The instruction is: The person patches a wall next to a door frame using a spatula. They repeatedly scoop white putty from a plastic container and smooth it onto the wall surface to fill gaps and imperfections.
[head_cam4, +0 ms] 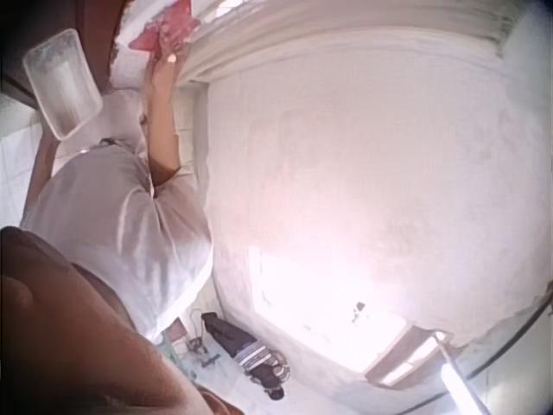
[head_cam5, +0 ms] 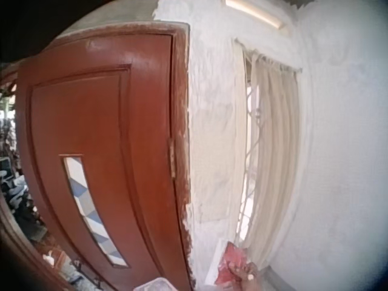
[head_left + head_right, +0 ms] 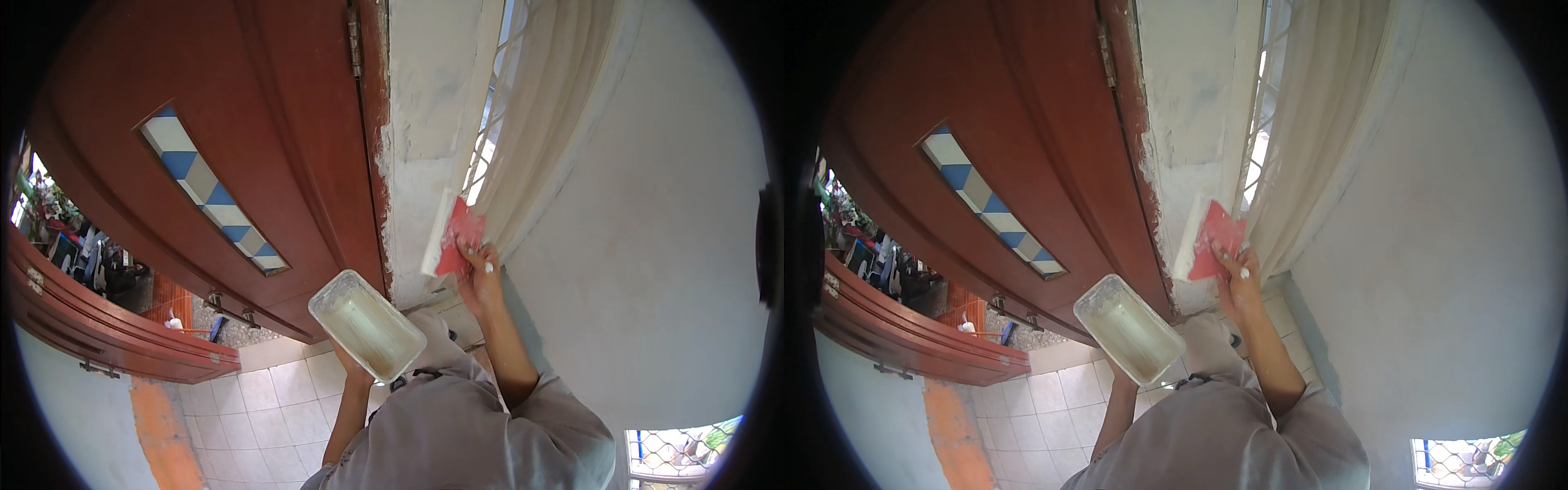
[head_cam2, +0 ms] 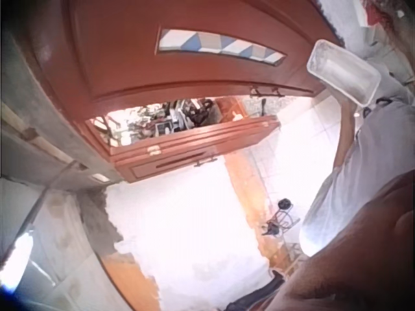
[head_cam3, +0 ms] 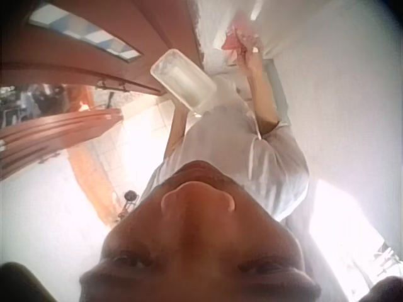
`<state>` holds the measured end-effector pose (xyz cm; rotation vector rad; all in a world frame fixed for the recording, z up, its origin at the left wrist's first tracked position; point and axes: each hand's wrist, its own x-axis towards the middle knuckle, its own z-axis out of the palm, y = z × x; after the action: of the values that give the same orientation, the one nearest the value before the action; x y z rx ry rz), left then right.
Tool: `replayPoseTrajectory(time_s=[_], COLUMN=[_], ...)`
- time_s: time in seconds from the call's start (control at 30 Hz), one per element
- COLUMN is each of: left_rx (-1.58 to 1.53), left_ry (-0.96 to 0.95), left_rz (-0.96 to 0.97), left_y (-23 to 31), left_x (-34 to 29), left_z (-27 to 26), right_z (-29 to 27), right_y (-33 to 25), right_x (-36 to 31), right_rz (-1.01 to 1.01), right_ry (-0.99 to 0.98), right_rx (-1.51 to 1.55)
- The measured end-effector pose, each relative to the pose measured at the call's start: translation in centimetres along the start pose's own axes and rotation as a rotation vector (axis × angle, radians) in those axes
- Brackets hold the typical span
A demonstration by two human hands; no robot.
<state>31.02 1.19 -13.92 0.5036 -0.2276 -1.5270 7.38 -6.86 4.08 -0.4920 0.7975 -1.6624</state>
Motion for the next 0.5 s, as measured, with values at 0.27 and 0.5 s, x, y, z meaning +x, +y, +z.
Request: replayPoseTrajectory(time_s=[0.27, 0.5], left_rx=[-0.01, -0.033], left_ry=[-0.057, -0.049], left_rz=[0.036, 0.058], left_y=[-1.1, -3.4], left_x=[7.5, 12.7], left_z=[2.1, 4.0], right_z=[6.2, 12.3], right_y=[-3.3, -5.2], right_x=[11.1, 16.4], right_rz=[-0.604, -0.818], right_ry=[-0.138, -0.186], right_rx=[-0.328, -0.384])
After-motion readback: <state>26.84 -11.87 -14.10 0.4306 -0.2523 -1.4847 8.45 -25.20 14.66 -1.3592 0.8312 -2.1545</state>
